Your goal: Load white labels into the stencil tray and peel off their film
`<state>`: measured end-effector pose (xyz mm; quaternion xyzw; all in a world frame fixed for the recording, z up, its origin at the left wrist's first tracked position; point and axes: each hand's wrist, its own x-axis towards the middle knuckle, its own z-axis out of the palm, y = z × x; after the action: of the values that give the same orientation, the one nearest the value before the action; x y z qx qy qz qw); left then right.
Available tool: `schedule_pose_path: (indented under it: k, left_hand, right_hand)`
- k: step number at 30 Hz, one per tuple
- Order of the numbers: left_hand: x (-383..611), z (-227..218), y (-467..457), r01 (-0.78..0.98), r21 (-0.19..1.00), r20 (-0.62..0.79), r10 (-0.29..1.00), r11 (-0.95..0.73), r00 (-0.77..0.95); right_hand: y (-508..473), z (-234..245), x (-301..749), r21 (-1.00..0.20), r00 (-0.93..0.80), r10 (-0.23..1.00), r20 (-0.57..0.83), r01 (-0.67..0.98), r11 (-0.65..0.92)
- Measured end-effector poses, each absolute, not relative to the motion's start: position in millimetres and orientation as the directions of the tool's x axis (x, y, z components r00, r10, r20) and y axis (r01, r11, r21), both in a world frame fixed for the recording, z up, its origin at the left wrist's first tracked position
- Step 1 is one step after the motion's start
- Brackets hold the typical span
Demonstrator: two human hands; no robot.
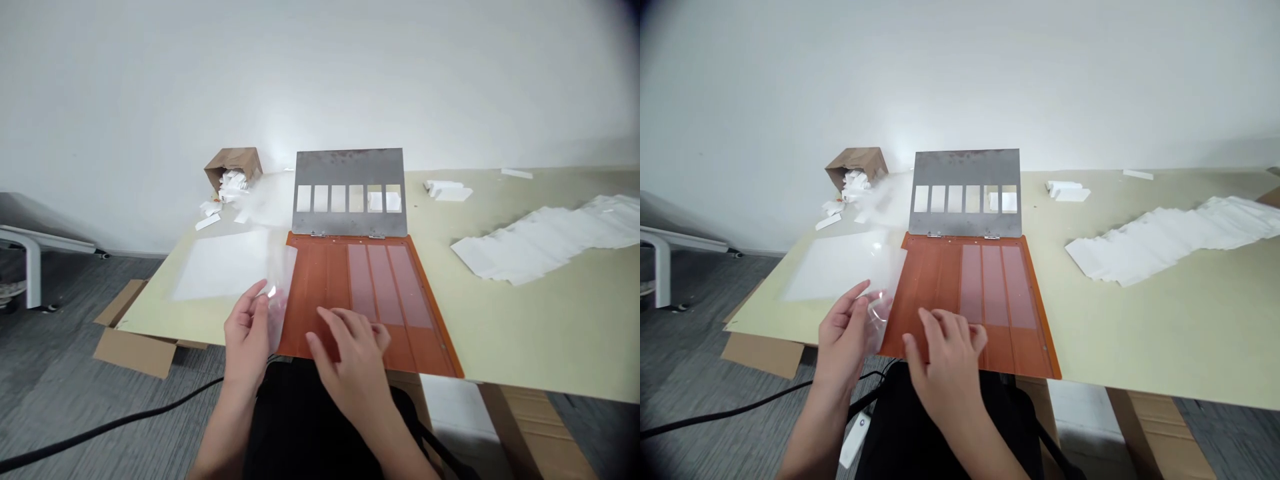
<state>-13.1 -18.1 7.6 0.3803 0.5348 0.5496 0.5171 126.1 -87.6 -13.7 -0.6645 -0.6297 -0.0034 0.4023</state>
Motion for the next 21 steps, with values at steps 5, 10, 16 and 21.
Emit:
schedule_pose_path:
  k: [5, 10, 16, 21]
  left_hand:
    - [6, 10, -27, -0.336, 0.922, -0.236, 0.967, 0.193, -0.093]
    - [7, 14, -33, -0.454, 0.868, -0.282, 0.952, 0.201, -0.117]
    - [5, 18, -24, -0.547, 0.812, -0.351, 0.920, 0.207, -0.174]
    - [6, 20, -22, -0.550, 0.822, -0.301, 0.933, 0.148, -0.199]
  right_hand:
    - [-73, -14, 95, -0.627, 0.156, 0.855, 0.495, 0.745, 0.228]
    - [-72, -16, 90, -0.672, 0.171, 0.871, 0.461, 0.708, 0.216]
    - [-77, -13, 90, -0.704, 0.220, 0.845, 0.487, 0.672, 0.231]
    - [-75, -16, 89, -0.715, 0.253, 0.797, 0.548, 0.635, 0.291]
